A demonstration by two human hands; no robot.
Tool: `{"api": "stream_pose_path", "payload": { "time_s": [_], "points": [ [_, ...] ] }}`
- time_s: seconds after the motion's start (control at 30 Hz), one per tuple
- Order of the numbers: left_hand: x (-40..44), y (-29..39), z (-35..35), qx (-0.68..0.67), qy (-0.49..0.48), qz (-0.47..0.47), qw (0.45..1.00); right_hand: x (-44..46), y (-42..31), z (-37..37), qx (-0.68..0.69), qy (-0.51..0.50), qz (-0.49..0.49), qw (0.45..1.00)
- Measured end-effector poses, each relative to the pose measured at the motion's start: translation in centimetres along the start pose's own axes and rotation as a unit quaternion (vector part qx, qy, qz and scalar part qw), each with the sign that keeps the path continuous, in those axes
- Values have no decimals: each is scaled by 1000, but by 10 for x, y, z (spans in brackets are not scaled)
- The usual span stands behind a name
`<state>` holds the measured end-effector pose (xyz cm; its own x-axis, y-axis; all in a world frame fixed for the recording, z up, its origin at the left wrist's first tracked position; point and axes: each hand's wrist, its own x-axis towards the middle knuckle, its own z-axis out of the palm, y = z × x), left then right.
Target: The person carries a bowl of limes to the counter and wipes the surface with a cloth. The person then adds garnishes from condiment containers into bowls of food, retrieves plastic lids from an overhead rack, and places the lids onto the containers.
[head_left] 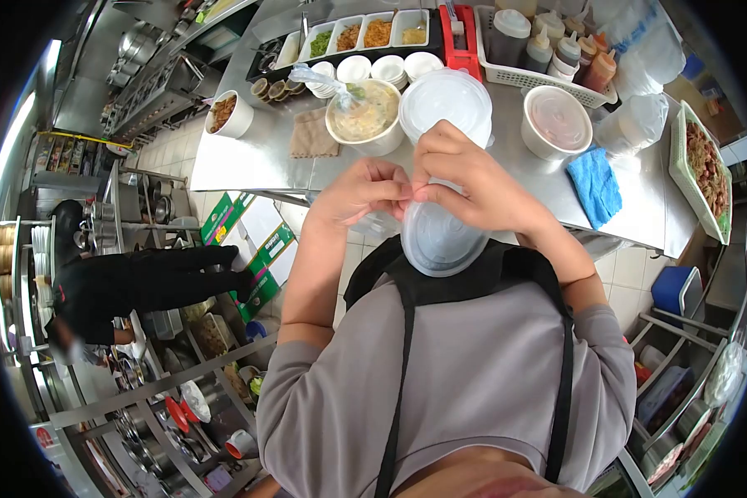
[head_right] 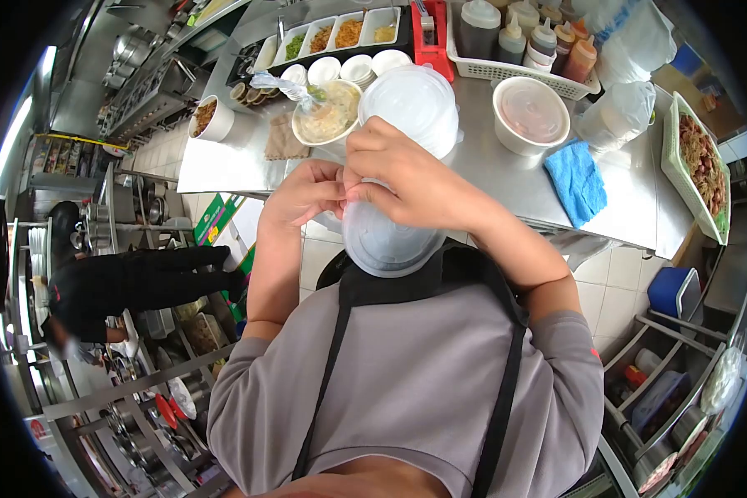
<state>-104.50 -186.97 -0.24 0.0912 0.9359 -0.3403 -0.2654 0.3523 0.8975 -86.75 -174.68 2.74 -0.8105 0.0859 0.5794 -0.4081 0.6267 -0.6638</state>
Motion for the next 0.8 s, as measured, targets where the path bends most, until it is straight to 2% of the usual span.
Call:
{"api": "stream_pose_path", "payload": {
  "time_s": [0.07,0.17,0.23,0.33,0.4,0.5,0.57,0.63,0.73,0.8],
  "points": [
    [-8,-5,-19,4,81,30,996,0,-11,-16,40,3,-7,999],
    [-41,-6,-59,40,182,59,981,-12,-12,-51,169,147,37,974],
    [-72,-9,-91,47,201,123,971,-7,-3,-72,189,278,120,934],
    [-108,-2,-114,32,164,237,957,8,55,-82,192,295,208,912],
    [-116,-1,-122,-5,132,335,933,17,101,-78,172,264,268,910],
    [-78,16,-80,-47,315,335,887,19,182,-62,71,210,355,908],
    [-44,10,-95,-37,221,280,933,15,195,-53,-14,199,378,904],
    [1,11,-74,-38,197,233,951,15,199,-52,-104,206,361,904],
    [55,-1,-60,-67,185,169,966,10,208,-61,-65,264,352,896],
    [76,-8,-53,-64,175,138,973,17,164,-66,42,275,358,891]
  ]
}}
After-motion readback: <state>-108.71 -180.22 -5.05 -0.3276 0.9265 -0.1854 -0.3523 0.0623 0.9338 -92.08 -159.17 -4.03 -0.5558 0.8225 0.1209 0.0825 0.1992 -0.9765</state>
